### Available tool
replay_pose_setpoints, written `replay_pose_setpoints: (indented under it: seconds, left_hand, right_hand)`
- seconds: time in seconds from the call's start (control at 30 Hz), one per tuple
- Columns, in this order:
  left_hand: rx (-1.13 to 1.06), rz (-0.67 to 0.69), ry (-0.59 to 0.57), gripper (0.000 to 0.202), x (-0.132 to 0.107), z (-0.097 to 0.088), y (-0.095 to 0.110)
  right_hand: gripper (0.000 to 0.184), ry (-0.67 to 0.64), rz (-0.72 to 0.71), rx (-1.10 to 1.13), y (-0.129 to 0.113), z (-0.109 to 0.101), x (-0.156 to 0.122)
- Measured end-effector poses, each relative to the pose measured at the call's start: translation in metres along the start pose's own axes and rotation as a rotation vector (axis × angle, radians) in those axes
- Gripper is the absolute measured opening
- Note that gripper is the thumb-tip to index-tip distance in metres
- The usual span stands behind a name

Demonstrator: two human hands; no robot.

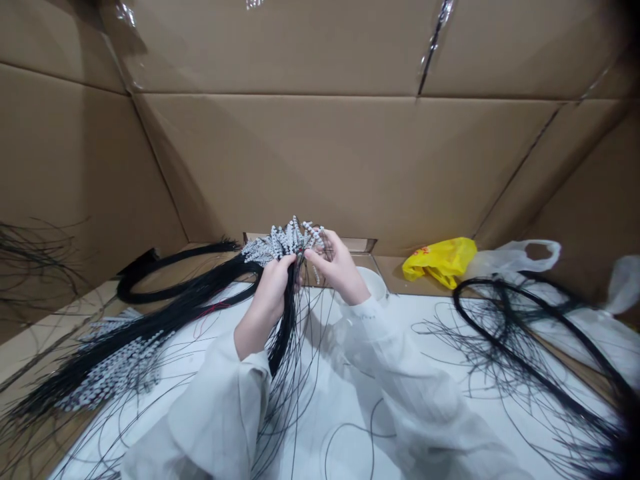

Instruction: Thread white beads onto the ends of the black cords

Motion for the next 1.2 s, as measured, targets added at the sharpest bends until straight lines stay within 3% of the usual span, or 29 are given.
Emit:
replay_pose_setpoints:
  seconds: [0.07,0.13,0.27,0.5,0.77,1.0,1.2]
  left_hand:
    - [0.006,-0.001,-0.006,0.014,0.0,0.001,-0.001]
    - [0.015,0.0,-0.006,0.012,0.0,0.0,-0.002]
    - [0.04,-0.015,-0.023,0.014,0.0,0.0,-0.002]
    - [0.091,-0.05,-0.174,0.021,-0.021,0.014,0.007]
    - [0.132,-0.037,-0.293,0.034,-0.028,0.023,0.008]
    - [0.053,-0.048,-0.249,0.027,-0.017,0.015,0.013]
    - [0.019,-0.015,-0.14,0.02,-0.009,-0.001,0.026]
  right_hand:
    - [0.057,-0.14,0.127,0.125,0.005,0.015,-0.008]
    - [0.063,-0.188,0.174,0.207,0.004,0.021,-0.012]
    - [0.055,-0.104,0.125,0.183,0.007,0.014,-0.008]
    - [0.03,0.01,0.246,0.217,0.021,0.003,-0.001]
    - [0.037,0.09,0.301,0.23,0.024,-0.013,0.002]
    - [0.039,0.011,0.393,0.315,0.025,-0.002,-0.005]
    - [0.031,-0.197,0.441,0.39,0.013,0.011,-0.011]
Point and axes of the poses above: each hand's wrist, its own x-axis towards the middle knuckle, its own z-axis out of the palm, y = z × x, the point moved 10 cm from there along x, towards the middle knuckle, and after that the axes turned 12 degrees about y, right-handed, at the moved point
